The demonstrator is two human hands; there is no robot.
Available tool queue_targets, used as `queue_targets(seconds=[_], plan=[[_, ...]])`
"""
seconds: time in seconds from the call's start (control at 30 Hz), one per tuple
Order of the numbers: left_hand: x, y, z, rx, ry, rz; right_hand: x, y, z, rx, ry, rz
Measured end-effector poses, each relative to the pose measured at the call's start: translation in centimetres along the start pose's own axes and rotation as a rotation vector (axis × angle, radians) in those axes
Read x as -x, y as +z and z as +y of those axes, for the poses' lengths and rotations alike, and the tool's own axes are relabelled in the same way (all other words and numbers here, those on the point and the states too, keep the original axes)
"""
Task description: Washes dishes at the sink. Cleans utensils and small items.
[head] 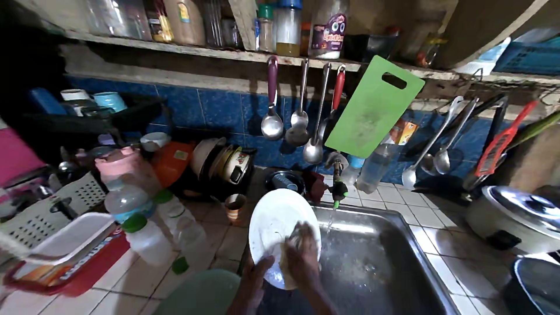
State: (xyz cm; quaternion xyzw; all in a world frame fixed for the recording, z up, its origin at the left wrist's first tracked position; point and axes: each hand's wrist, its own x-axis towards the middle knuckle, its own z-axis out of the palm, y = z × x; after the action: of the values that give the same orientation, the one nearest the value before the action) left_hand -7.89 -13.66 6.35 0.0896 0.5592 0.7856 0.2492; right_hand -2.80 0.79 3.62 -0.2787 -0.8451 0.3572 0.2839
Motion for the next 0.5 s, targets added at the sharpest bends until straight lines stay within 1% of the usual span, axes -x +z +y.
queue_targets(seconds=[0.07, 0.1, 0.13, 0.2, 0.23, 0.27, 0.3, 0.33, 0.4, 0.43, 0.47, 0.5], plan=[[-0.1, -0.1, 0.3, -0.011, -0.024, 0.023, 1.9, 0.1, 0.1, -0.107, -0.178, -0.121], [0.3, -0.3, 0.3, -0.024, -0.040, 0.005, 1.6, -0.2, 1.4, -0.122, -0.221, -0.126], [0.9, -0.4, 0.2, -0.037, -0.054, -0.035, 0.6, -0.5, 3.1, -0.092, -0.232, -0.061], [2.2, -0.3, -0.2, -0.081, -0.084, -0.159, -3.0, -1.7, 4.9, 0.051, -0.201, 0.165], [2.6, 0.1, -0.4, -0.097, -0.123, -0.228, -4.5, -2.2, 4.7, 0.069, -0.210, 0.237], [2.8, 0.5, -0.8, -0.101, -0.165, -0.269, -5.1, -2.3, 3.7, 0.056, -0.233, 0.253], [2.8, 1.0, -1.2, -0.100, -0.197, -0.288, -5.0, -2.2, 2.2, 0.026, -0.276, 0.211], [2.5, 1.4, -1.4, -0.103, -0.211, -0.285, -4.0, -1.8, 0.7, -0.016, -0.356, 0.149], [1.5, 1.5, -1.1, -0.093, -0.196, -0.248, -1.0, -1.2, -0.9, -0.107, -0.509, -0.054], [0.8, 1.0, -0.8, -0.073, -0.169, -0.216, 0.3, -1.2, -0.6, -0.155, -0.558, -0.162], [0.2, 0.3, -0.2, -0.053, -0.144, -0.176, 1.1, -1.3, 0.5, -0.192, -0.567, -0.242], [-0.2, -0.4, 0.4, -0.029, -0.135, -0.113, 1.5, -1.6, 2.0, -0.221, -0.522, -0.288]])
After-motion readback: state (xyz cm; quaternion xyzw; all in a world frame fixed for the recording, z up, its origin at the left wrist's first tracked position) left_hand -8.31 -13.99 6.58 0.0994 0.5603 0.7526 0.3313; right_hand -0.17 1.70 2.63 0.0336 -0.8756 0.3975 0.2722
